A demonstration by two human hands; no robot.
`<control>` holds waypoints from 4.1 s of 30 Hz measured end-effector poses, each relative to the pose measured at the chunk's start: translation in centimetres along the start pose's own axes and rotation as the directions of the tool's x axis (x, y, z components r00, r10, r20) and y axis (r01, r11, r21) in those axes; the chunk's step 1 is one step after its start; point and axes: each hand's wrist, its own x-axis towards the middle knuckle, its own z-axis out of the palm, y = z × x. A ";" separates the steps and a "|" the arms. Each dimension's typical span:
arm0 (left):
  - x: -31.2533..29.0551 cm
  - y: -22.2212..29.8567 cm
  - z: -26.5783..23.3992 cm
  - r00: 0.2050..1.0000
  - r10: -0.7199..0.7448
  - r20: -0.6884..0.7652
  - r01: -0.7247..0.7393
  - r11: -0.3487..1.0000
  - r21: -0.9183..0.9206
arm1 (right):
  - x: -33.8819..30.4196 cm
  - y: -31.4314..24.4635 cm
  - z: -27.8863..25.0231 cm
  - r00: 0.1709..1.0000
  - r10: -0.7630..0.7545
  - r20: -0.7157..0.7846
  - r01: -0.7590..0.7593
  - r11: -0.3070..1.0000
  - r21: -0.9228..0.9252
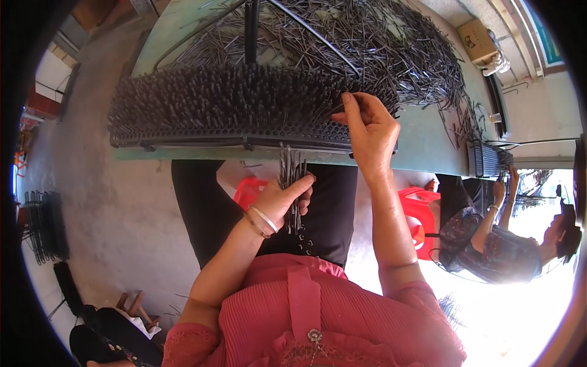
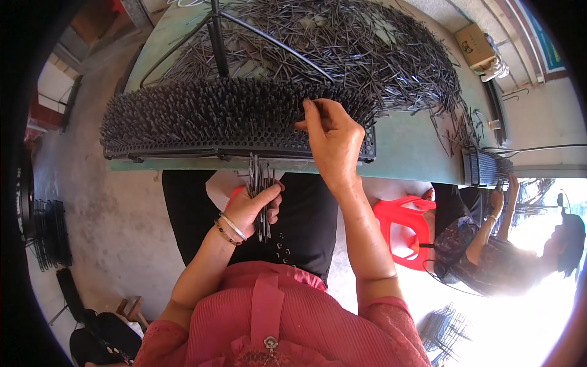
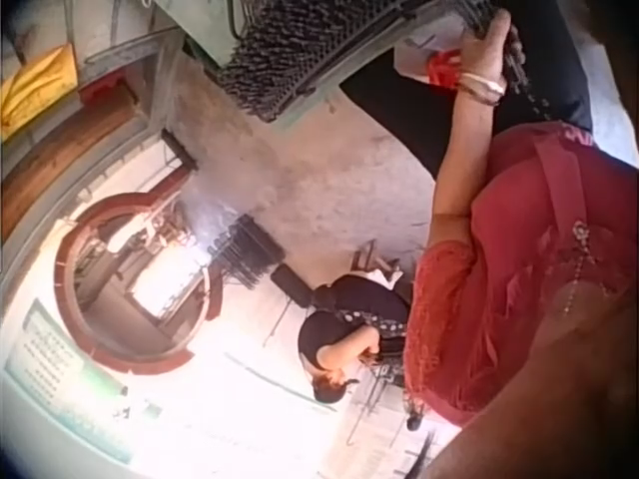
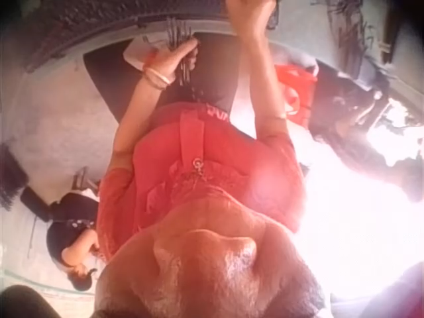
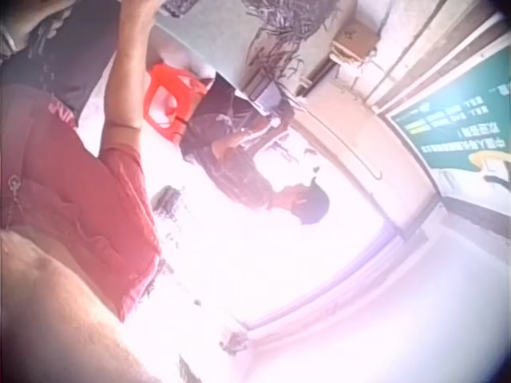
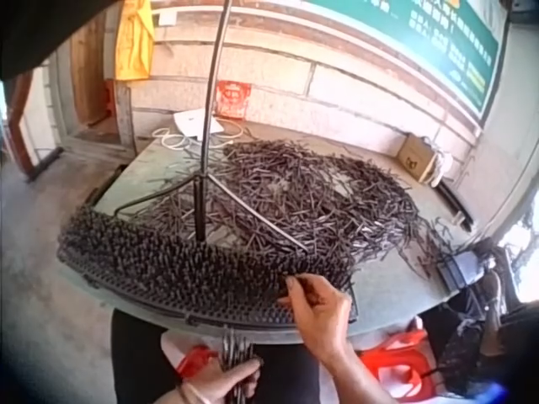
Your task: Manually inserting bundles of black wire into a base to assemble a brush.
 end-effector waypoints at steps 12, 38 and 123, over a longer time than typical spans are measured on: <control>-1.1 1.0 0.2 0.985 0.042 0.165 -0.085 0.962 0.261 | -1.7 0.3 0.0 0.976 -0.216 -0.007 0.208 0.950 -0.232; -1.4 1.1 0.1 0.969 0.033 0.244 -0.085 0.975 0.204 | 0.3 -0.8 0.2 0.872 -0.319 0.372 0.484 0.683 -0.548; -0.8 1.2 0.2 0.984 0.035 0.176 -0.075 0.972 0.223 | -0.8 1.7 -0.7 0.910 -0.409 0.062 0.397 0.822 -0.407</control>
